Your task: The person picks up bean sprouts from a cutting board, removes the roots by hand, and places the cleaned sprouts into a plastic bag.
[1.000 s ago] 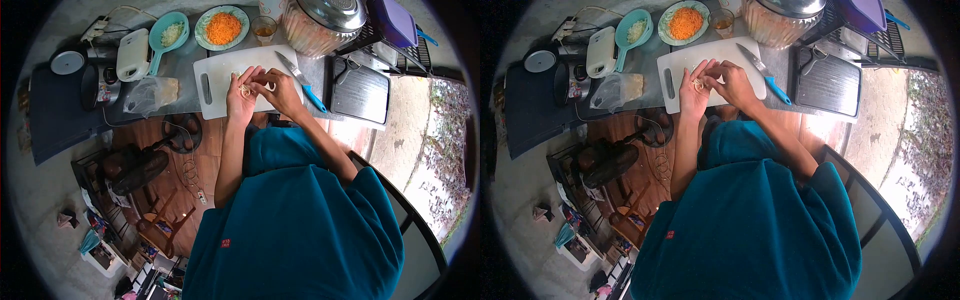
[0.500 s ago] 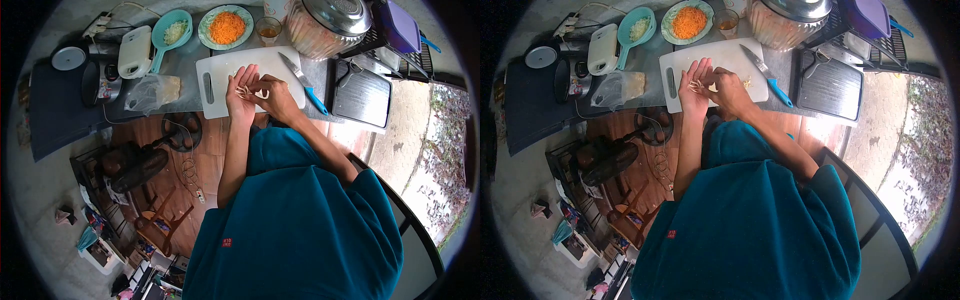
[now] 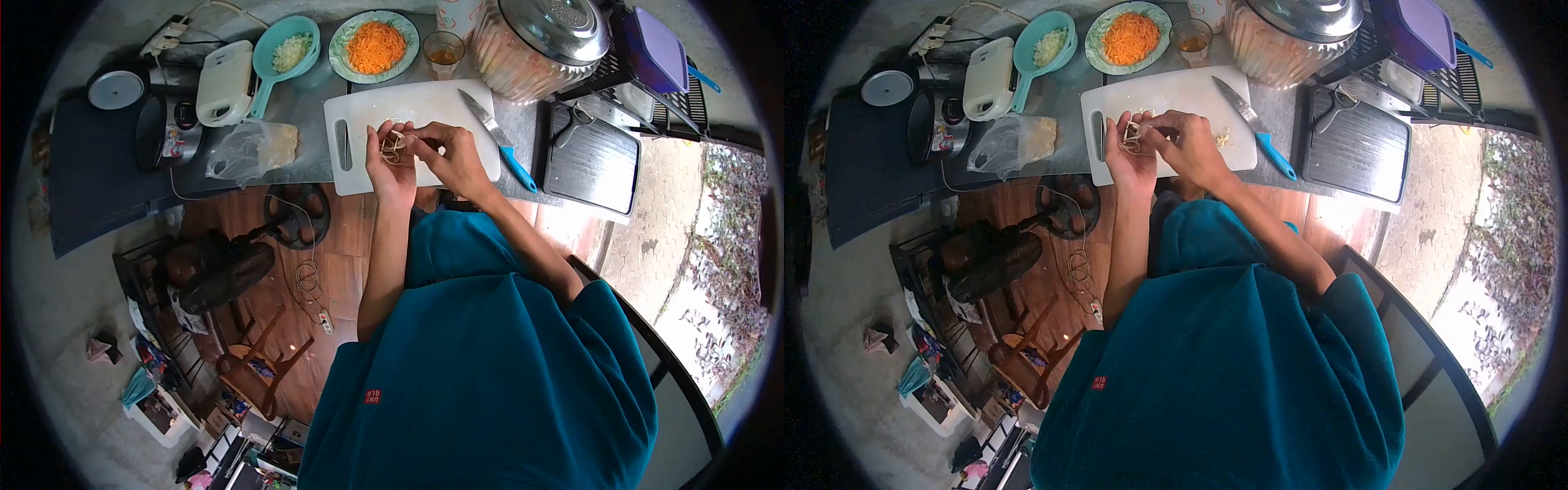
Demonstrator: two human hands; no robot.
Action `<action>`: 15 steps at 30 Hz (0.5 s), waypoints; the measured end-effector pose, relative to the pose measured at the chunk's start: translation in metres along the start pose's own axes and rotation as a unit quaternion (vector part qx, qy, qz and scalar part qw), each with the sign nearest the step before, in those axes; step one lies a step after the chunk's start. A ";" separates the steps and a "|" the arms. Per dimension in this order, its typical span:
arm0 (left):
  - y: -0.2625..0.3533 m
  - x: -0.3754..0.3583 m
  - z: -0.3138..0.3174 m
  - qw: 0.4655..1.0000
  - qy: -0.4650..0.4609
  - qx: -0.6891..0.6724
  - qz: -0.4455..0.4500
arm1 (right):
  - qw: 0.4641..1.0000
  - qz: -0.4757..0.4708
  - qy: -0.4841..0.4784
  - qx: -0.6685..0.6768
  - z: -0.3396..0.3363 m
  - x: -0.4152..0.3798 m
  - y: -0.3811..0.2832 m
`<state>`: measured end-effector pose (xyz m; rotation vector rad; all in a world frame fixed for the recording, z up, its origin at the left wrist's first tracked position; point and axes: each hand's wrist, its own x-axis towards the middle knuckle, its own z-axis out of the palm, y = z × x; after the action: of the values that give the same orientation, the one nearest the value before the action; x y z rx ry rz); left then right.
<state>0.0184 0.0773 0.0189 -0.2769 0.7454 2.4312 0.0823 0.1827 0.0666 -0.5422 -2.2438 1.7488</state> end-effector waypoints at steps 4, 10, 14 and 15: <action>0.002 -0.003 0.004 1.000 0.024 -0.016 0.011 | 0.997 -0.052 -0.039 -0.043 0.002 0.000 -0.001; 0.008 -0.001 -0.010 0.998 0.034 -0.034 0.034 | 0.989 0.024 -0.085 0.118 0.003 0.004 0.010; 0.015 -0.001 -0.019 0.991 0.099 -0.066 0.062 | 0.975 0.014 -0.048 0.215 0.009 0.014 0.037; 0.018 -0.001 -0.029 0.989 0.097 -0.084 0.067 | 0.993 0.007 -0.030 0.111 0.010 0.020 0.055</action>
<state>0.0097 0.0483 0.0037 -0.5525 0.6592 2.6272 0.0676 0.1947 0.0103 -0.4636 -2.0499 2.0130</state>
